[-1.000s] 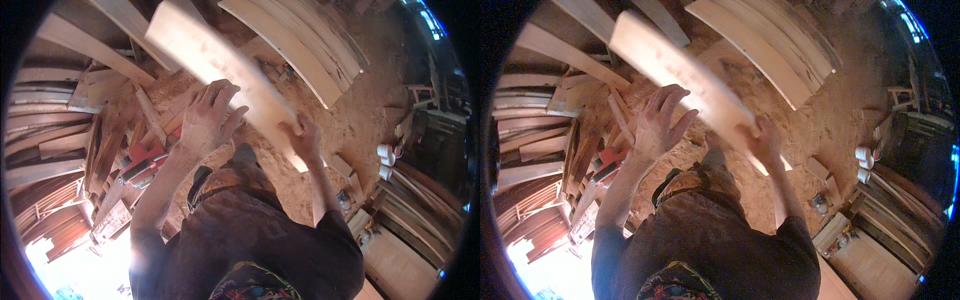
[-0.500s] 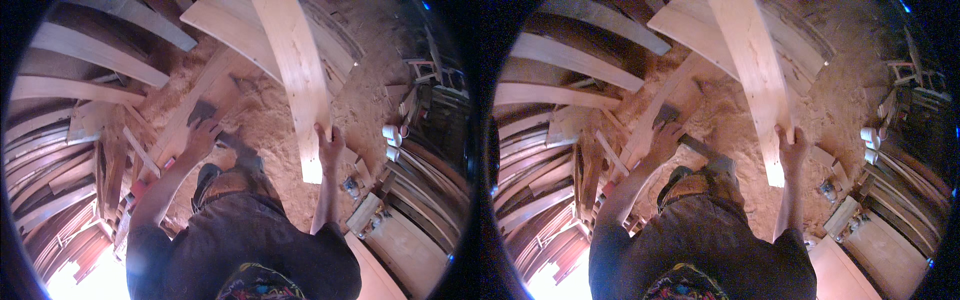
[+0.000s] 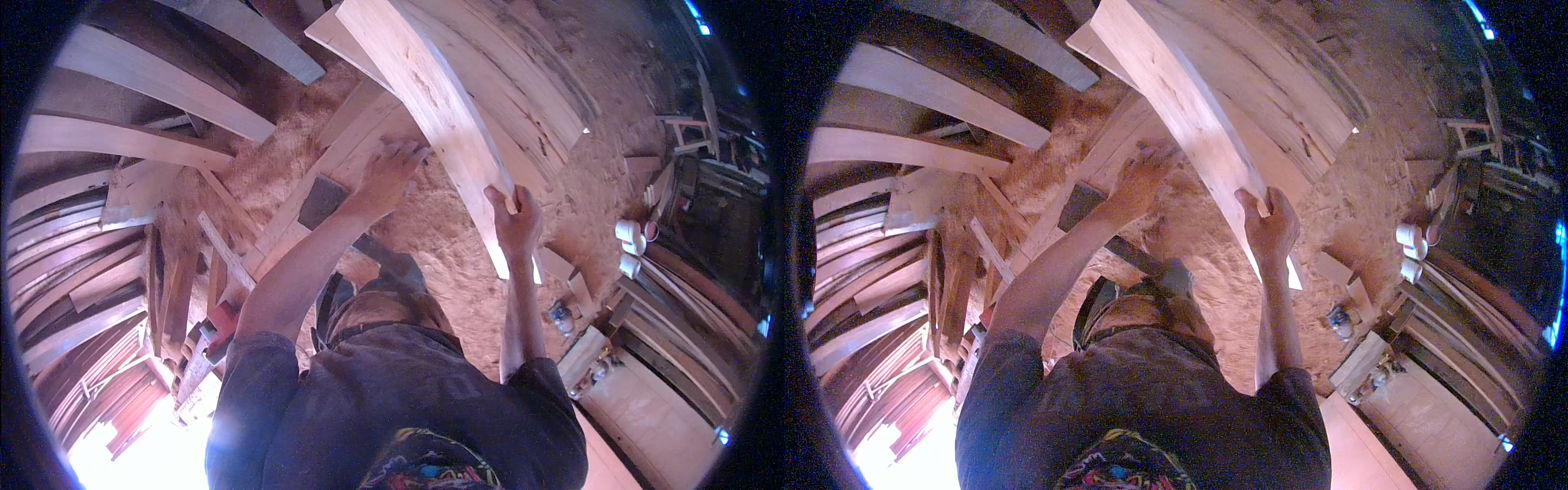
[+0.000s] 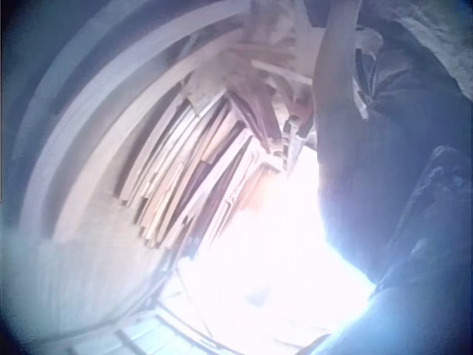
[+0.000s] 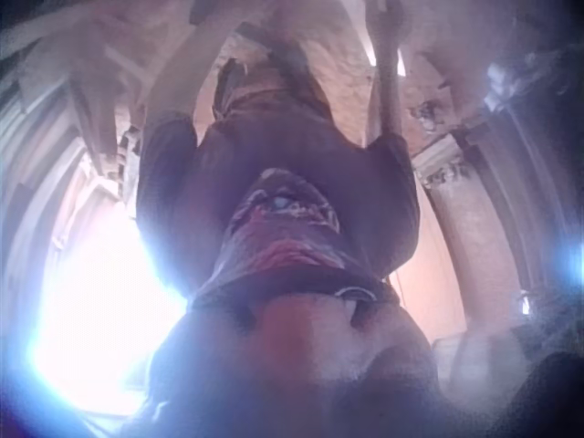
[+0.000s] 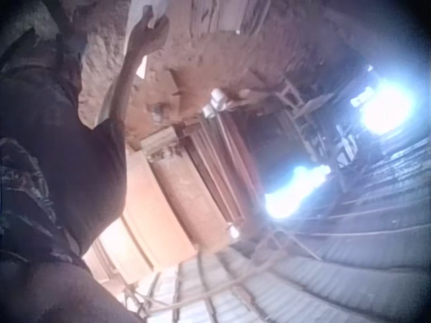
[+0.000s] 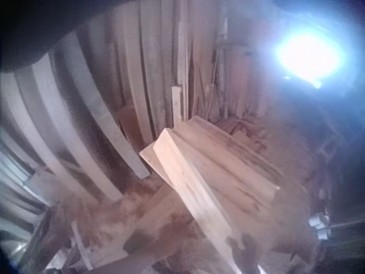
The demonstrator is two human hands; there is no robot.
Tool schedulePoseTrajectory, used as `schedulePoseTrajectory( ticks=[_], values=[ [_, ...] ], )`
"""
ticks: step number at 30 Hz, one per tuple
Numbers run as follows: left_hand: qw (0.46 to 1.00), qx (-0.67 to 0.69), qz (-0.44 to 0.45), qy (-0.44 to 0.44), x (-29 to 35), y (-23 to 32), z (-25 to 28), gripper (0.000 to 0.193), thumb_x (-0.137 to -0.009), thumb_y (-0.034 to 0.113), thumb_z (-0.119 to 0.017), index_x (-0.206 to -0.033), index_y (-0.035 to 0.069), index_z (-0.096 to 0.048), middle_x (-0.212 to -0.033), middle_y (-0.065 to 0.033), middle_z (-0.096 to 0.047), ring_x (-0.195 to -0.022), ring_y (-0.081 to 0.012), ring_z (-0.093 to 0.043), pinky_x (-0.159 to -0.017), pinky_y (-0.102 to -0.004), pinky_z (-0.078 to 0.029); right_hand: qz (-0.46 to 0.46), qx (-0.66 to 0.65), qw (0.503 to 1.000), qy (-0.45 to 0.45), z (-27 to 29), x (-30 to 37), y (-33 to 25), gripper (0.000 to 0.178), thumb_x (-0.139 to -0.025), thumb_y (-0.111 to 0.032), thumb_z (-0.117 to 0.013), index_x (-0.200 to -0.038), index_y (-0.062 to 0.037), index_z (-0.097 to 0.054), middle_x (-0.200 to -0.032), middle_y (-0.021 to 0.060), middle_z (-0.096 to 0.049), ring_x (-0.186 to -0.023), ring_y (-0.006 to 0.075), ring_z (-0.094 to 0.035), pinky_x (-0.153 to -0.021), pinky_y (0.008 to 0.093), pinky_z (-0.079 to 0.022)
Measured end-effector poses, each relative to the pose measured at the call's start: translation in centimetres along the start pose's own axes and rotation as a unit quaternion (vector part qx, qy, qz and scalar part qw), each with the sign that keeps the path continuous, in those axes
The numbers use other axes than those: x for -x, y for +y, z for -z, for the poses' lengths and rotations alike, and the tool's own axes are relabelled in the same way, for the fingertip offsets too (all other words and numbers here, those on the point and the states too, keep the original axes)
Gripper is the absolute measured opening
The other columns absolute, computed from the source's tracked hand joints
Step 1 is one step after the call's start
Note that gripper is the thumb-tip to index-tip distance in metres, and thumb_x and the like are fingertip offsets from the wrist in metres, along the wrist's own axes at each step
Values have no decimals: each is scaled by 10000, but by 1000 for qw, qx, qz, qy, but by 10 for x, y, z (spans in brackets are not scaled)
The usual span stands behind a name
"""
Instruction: The person uses a circular saw to cut wooden planks and a hand planer to smooth the cut edges. They handle the planks, position them for cutting, and move the cut pieces aside.
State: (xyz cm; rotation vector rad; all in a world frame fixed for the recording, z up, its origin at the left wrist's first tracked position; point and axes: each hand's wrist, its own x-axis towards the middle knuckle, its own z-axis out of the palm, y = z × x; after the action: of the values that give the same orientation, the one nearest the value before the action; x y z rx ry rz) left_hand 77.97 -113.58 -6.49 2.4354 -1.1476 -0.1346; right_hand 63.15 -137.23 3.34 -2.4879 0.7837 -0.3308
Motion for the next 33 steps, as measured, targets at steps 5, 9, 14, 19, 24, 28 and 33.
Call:
schedulePoseTrajectory(
  ticks=[5, 9, 14, 19, 24, 28, 33],
  values=[
    [995, -62, 65, -51, 19, -6, 3, 509, -874, 327, -806, -1309, 105, -662, -1413, -134, -616, -1374, -361, -529, -1133, -547, -433, 17, -11, 999, -32, -11, -17, -8, 558, -856, -529, -866, -821, -27, -626, -690, 156, -567, -648, 335, -576, -637, 440, -457],
    [982, -85, 140, -98, 58, -17, 40, 535, -859, 392, -803, -1288, 101, -671, -1366, -153, -617, -1351, -367, -534, -1122, -541, -432, 23, -18, 992, -125, -48, -34, -23, 552, -875, -583, -819, -936, -45, -713, -800, 200, -694, -792, 408, -701, -728, 509, -522],
    [960, -100, 212, -154, 77, -28, 61, 494, -887, 433, -760, -1243, 98, -688, -1378, -170, -605, -1364, -372, -520, -1123, -542, -423, 87, -86, 977, -173, -122, -65, -30, 587, -880, -504, -845, -1173, -5, -749, -977, 218, -761, -967, 359, -751, -869, 457, -559],
    [972, -16, 216, -85, 79, -40, 53, 601, -873, 540, -785, -1299, 131, -670, -1271, -188, -687, -1269, -395, -609, -1108, -624, -418, 108, -38, 973, -202, -118, -62, -45, 516, -932, -389, -808, -1262, -6, -705, -1134, 233, -742, -1082, 412, -717, -936, 485, -560],
    [922, 250, 296, 2, 44, -54, 52, 725, -884, 484, -833, -1408, 61, -563, -1149, -167, -748, -1019, -314, -736, -885, -494, -587, 161, -10, 987, -10, -76, -10, -5, 496, -911, -253, -823, -1307, -11, -648, -1306, 218, -662, -1196, 424, -650, -1005, 493, -543],
    [859, 349, 373, 30, 33, -96, -3, 824, -862, 386, -885, -1441, -35, -476, -1093, -162, -771, -887, -267, -760, -762, -403, -621, 72, 101, 983, 134, -48, 30, 62, 719, -888, -303, -873, -1461, -29, -538, -1409, 257, -578, -1190, 404, -661, -962, 481, -570],
    [858, 327, 395, 27, -12, -38, 39, 807, -866, 324, -881, -1400, -77, -428, -954, -155, -762, -787, -243, -752, -679, -392, -613, -343, -307, 887, -47, -40, 63, 92, 1098, -886, -294, -906, -1683, -74, -184, -1471, 263, -536, -1200, 306, -671, -792, 358, -619]
  ],
)
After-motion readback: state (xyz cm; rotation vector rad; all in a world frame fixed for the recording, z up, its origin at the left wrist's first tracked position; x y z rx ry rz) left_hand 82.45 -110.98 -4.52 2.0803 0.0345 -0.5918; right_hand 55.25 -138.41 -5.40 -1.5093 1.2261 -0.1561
